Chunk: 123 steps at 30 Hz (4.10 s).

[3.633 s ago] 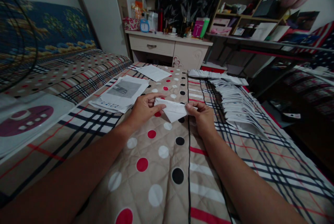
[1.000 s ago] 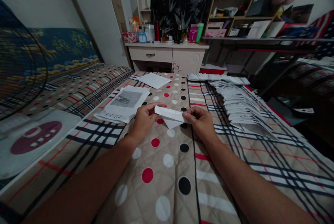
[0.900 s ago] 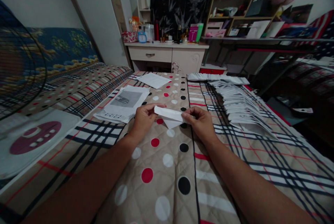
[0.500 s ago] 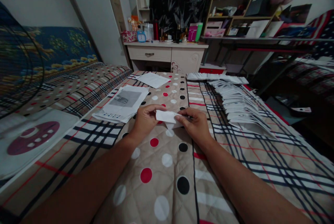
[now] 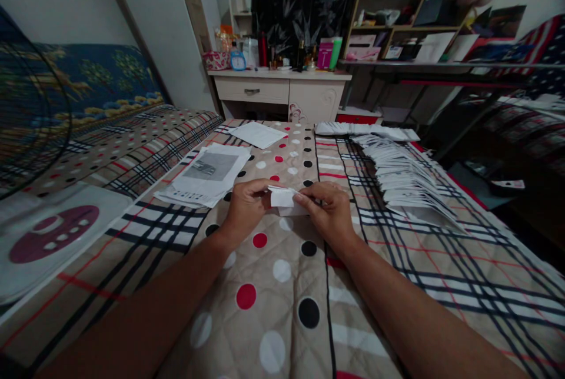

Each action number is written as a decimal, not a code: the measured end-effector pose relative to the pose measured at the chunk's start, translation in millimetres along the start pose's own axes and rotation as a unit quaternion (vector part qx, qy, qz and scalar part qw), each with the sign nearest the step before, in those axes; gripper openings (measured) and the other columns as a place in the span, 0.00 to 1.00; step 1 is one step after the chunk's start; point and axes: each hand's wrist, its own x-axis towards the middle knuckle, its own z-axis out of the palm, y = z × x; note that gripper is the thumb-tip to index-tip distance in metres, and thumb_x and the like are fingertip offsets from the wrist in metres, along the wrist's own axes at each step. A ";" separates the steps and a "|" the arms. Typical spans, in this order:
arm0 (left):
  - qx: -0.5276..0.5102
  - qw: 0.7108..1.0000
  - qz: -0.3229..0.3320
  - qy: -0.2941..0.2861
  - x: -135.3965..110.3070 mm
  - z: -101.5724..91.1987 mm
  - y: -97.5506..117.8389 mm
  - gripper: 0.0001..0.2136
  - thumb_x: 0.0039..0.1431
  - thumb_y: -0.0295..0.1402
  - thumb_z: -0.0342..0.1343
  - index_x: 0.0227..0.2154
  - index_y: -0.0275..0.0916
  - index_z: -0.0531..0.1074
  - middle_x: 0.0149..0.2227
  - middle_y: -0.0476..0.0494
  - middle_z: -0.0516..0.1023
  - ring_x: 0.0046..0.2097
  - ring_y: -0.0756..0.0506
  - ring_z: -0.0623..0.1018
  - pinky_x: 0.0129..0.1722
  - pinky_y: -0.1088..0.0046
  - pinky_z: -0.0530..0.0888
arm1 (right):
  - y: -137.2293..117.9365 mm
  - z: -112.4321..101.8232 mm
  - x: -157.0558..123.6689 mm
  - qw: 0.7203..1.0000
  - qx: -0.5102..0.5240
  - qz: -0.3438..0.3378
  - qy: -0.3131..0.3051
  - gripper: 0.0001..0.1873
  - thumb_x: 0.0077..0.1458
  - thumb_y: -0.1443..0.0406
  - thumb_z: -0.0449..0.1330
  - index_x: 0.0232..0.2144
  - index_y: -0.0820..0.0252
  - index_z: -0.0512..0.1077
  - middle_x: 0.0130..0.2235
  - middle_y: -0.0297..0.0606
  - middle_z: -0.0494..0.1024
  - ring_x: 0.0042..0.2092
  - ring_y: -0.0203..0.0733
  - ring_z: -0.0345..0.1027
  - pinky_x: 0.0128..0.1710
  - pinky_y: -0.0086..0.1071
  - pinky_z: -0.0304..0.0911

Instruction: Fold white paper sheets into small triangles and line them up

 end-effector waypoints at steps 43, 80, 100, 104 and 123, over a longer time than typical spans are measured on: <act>-0.066 0.997 -0.028 -0.012 -7.1 3.4 -2.5 0.13 0.58 0.40 0.57 0.32 0.36 0.81 0.26 0.45 0.79 0.26 0.50 0.73 0.25 0.78 0.69 | -16.8 -0.9 -1.5 0.999 0.022 0.002 -0.031 0.13 0.58 0.61 0.59 0.23 0.57 0.70 0.24 0.31 0.72 0.30 0.38 0.65 0.39 0.35 0.55; -0.163 0.972 -0.107 0.129 -2.2 8.5 -5.1 0.09 0.48 0.35 0.66 0.22 0.36 0.73 0.22 0.52 0.71 0.24 0.53 0.67 0.24 0.78 0.64 | -22.5 3.3 1.2 0.987 0.112 0.095 -0.071 0.12 0.57 0.61 0.59 0.24 0.59 0.72 0.26 0.33 0.74 0.29 0.36 0.65 0.31 0.29 0.57; -0.239 0.927 -0.151 0.245 8.0 -0.8 -23.2 0.15 0.43 0.38 0.68 0.22 0.36 0.67 0.23 0.54 0.66 0.26 0.54 0.67 0.27 0.79 0.67 | -6.3 8.5 5.5 0.931 0.289 0.224 -0.017 0.16 0.37 0.66 0.69 0.33 0.59 0.74 0.31 0.33 0.76 0.31 0.36 0.66 0.30 0.29 0.61; -0.220 0.931 -0.185 0.226 6.8 -3.2 -23.5 0.16 0.43 0.41 0.68 0.24 0.36 0.69 0.25 0.53 0.70 0.26 0.53 0.69 0.26 0.79 0.67 | -8.7 4.6 5.4 0.938 0.261 0.228 0.001 0.09 0.43 0.63 0.67 0.27 0.60 0.74 0.26 0.33 0.74 0.26 0.34 0.63 0.26 0.28 0.58; 0.172 0.980 0.082 -0.051 5.8 -15.3 -22.9 0.04 0.52 0.34 0.65 0.31 0.40 0.81 0.33 0.43 0.83 0.35 0.46 0.80 0.37 0.71 0.74 | 12.0 -5.6 2.8 0.971 0.160 0.178 -0.013 0.11 0.53 0.60 0.59 0.23 0.60 0.70 0.22 0.30 0.65 0.26 0.35 0.57 0.27 0.29 0.52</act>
